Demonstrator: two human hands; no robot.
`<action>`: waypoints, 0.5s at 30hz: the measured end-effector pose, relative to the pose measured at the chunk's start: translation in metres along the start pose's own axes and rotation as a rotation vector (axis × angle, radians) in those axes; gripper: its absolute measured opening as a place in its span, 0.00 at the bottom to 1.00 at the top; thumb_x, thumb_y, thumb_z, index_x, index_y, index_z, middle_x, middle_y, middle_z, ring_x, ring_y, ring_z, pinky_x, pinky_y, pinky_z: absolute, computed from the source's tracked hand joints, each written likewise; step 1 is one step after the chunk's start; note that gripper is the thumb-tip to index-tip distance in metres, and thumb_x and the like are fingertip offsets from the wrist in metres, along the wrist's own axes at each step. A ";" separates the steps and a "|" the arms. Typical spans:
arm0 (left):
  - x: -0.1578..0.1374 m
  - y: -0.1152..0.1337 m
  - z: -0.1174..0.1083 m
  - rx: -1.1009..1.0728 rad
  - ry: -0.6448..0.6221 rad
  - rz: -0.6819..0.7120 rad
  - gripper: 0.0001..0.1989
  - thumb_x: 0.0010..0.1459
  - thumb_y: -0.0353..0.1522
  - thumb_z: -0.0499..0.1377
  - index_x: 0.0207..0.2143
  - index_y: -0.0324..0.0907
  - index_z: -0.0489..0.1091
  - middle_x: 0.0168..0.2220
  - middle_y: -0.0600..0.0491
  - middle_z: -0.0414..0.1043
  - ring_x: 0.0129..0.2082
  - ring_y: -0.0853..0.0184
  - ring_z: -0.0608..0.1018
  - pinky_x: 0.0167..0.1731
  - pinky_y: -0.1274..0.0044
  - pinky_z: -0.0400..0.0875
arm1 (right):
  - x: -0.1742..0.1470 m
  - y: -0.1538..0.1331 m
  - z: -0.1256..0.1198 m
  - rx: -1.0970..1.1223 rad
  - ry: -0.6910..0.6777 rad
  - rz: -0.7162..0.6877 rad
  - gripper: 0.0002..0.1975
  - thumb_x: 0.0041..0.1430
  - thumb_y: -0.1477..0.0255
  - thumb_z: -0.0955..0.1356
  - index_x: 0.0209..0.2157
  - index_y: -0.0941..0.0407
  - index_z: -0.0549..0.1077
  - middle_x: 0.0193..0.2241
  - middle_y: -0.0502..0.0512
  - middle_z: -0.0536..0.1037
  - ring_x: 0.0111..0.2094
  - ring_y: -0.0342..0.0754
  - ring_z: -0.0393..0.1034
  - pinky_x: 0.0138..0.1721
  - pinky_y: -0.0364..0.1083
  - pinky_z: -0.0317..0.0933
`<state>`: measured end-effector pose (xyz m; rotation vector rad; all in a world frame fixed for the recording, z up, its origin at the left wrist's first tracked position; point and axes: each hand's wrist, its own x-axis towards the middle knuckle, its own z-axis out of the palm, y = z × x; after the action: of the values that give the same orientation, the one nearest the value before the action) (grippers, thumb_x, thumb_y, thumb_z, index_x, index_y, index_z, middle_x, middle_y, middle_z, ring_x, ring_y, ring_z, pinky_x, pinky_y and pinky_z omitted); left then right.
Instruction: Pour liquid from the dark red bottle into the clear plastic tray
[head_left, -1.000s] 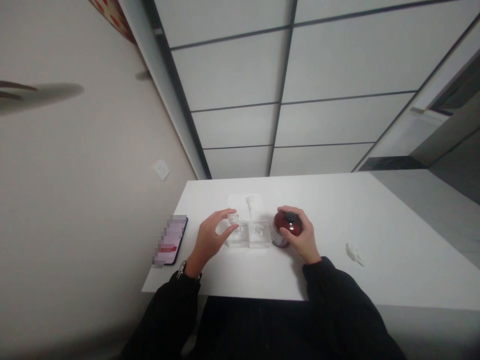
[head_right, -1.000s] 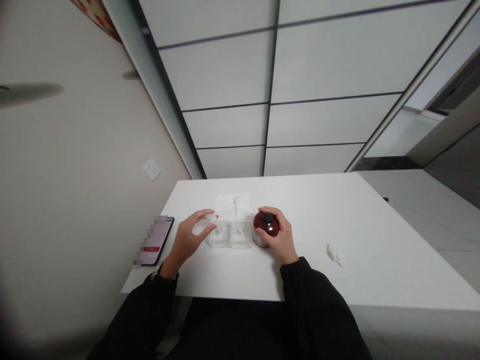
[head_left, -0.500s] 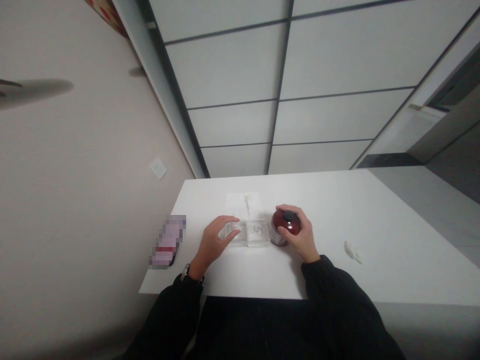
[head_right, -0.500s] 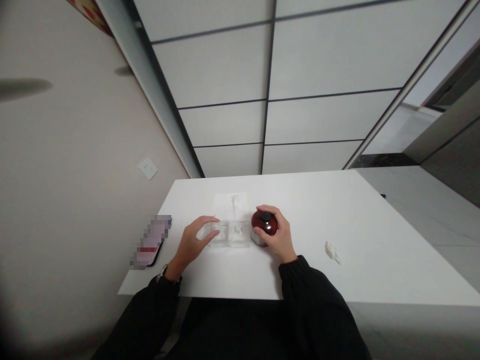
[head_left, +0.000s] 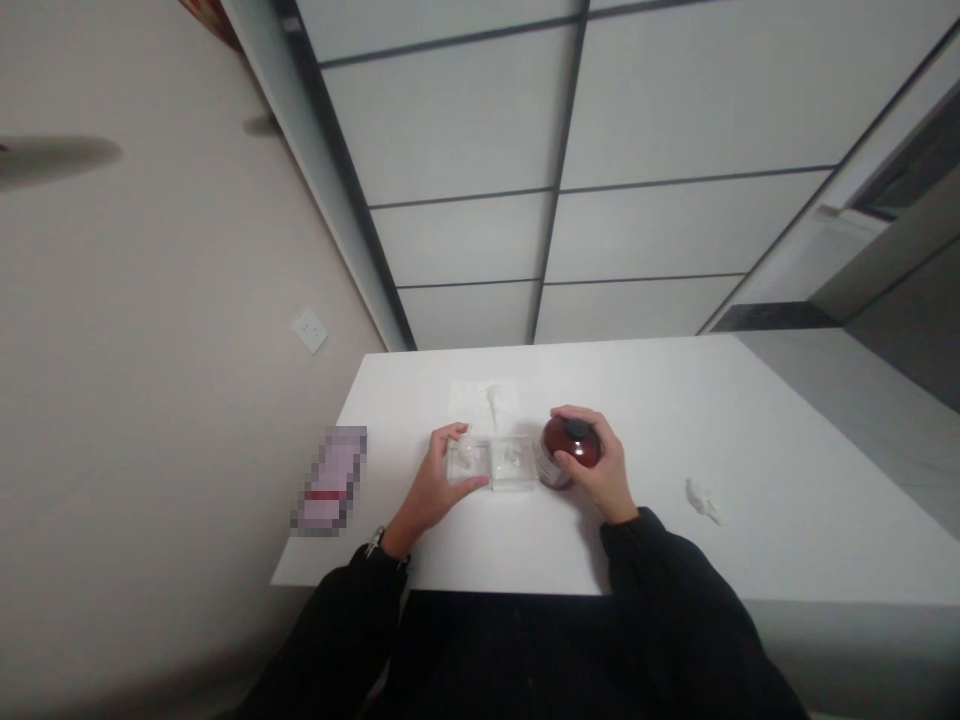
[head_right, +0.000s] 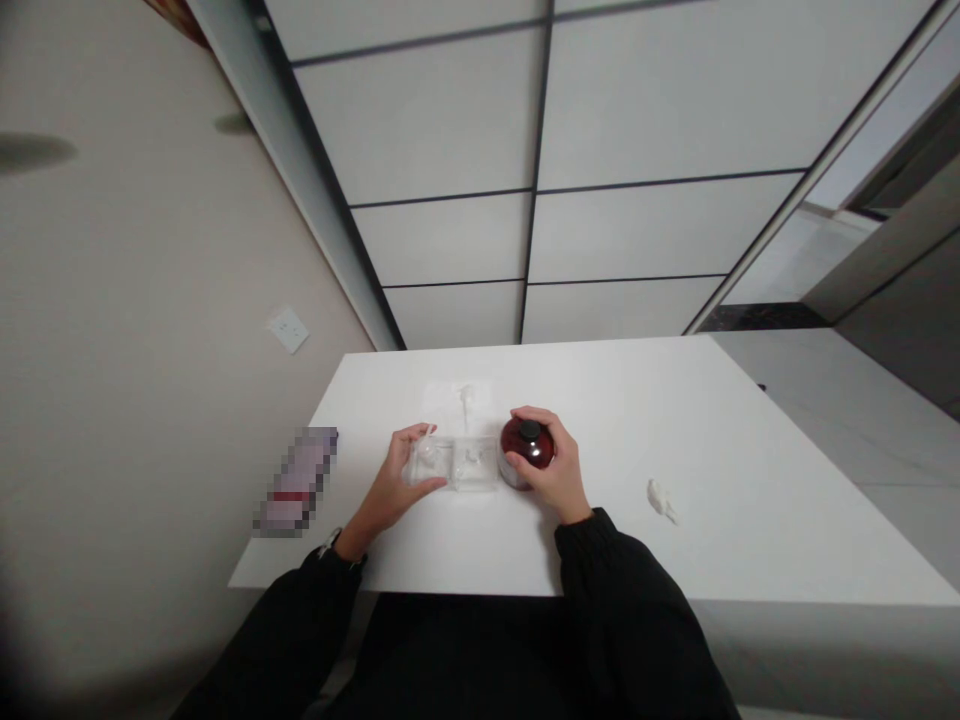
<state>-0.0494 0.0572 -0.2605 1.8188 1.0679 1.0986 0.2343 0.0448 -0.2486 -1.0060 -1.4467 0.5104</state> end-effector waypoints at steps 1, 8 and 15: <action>0.000 0.001 0.000 0.005 -0.009 -0.002 0.30 0.56 0.42 0.74 0.54 0.47 0.63 0.60 0.43 0.69 0.66 0.49 0.71 0.68 0.52 0.63 | 0.000 0.000 0.000 0.000 -0.001 -0.001 0.22 0.60 0.55 0.76 0.51 0.50 0.76 0.49 0.59 0.82 0.53 0.60 0.77 0.56 0.60 0.70; 0.003 0.012 -0.004 0.060 -0.076 -0.030 0.28 0.60 0.40 0.71 0.59 0.47 0.66 0.62 0.44 0.69 0.66 0.50 0.70 0.69 0.54 0.61 | 0.000 0.000 0.000 0.000 0.001 -0.008 0.22 0.61 0.55 0.76 0.52 0.49 0.76 0.50 0.59 0.82 0.53 0.60 0.77 0.56 0.60 0.70; 0.003 0.011 -0.004 -0.015 -0.100 -0.023 0.31 0.60 0.41 0.71 0.61 0.48 0.63 0.67 0.41 0.64 0.69 0.49 0.67 0.70 0.52 0.59 | -0.001 0.000 0.000 0.008 0.005 -0.012 0.22 0.61 0.55 0.76 0.52 0.49 0.76 0.50 0.59 0.82 0.53 0.60 0.77 0.56 0.60 0.70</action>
<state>-0.0494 0.0563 -0.2489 1.8250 1.0168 0.9887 0.2341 0.0444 -0.2495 -0.9914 -1.4449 0.5043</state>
